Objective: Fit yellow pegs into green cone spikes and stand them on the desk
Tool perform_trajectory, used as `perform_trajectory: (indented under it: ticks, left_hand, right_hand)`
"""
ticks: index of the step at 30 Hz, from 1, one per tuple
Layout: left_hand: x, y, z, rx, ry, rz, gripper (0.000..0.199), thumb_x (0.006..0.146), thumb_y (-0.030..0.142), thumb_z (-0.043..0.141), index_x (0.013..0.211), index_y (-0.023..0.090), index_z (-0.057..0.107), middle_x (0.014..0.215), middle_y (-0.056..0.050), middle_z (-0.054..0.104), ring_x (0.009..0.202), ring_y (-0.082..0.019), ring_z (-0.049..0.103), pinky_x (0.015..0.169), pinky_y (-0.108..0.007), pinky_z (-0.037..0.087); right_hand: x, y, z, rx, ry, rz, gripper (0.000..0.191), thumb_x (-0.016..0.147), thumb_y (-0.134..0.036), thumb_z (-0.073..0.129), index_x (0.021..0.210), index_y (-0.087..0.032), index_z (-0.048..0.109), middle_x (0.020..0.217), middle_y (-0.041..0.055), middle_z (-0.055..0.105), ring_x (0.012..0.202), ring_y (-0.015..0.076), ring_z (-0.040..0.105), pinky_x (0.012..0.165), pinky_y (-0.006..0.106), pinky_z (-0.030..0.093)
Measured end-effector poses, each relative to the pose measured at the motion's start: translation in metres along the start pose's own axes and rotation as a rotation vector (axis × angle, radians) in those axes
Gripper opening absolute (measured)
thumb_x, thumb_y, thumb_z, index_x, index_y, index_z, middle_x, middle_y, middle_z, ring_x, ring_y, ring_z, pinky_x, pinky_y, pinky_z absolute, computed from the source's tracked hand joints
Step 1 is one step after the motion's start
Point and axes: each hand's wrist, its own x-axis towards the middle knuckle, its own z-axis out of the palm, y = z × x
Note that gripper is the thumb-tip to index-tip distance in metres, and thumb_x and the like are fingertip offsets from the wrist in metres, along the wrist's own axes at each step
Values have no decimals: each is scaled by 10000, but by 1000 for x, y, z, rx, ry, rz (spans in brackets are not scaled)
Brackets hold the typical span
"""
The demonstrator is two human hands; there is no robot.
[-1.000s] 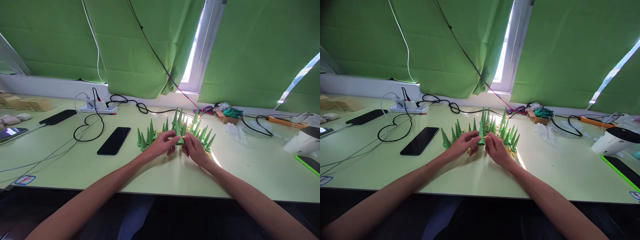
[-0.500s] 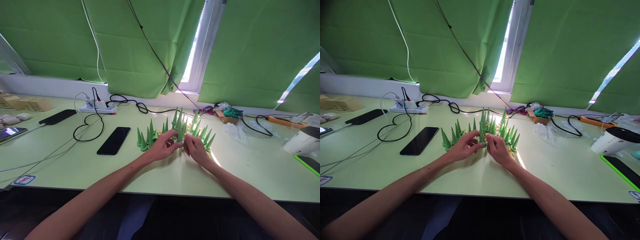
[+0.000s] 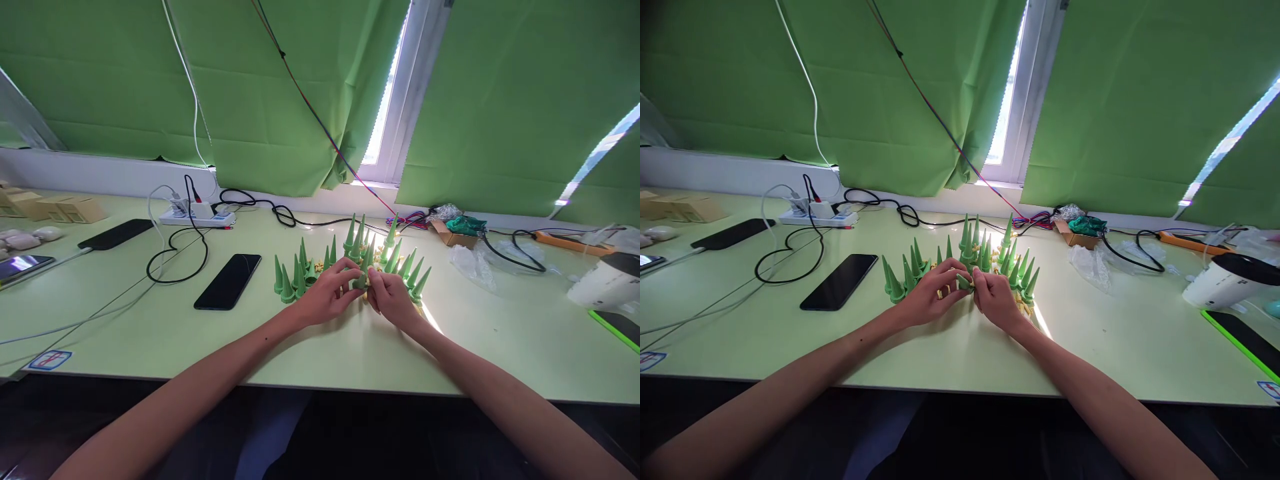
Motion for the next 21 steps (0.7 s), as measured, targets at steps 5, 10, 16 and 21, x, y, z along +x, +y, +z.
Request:
perform_trajectory:
  ticks: [5,10,16,21]
  left_hand:
    - [0,2,-1,8,-45,-3,188,953,270,499,1095,204,604,1137,-72,516,622,-58,498,588,-233,472]
    - [0,1,-1,38,-51,13,211,955,254,485,1134,219,590,1145,-73,513,635,-67,502,607,-243,477]
    - [0,1,2,59,-3,-24,182,943,260,501,1100,219,583,1143,-68,512,628,-63,504,583,-232,472]
    - [1,3,3,8,54,-77,212,927,266,512,1135,224,525,1163,-68,498,638,-61,524,551,-216,463]
  right_hand:
    - [0,1,2,11,-1,-14,666,974,-610,382,443,-209,409,369,-17,437,368,98,404,458,270,355]
    - [0,3,3,59,-2,-16,611,968,-612,404,506,-212,411,391,-28,443,378,99,399,449,269,342]
    - [0,8,3,81,-9,-16,591,984,-599,377,538,-213,426,423,-27,456,403,105,425,475,272,372]
    - [0,9,3,77,39,-9,548,981,-604,379,600,-213,432,469,-33,471,416,101,429,454,264,361]
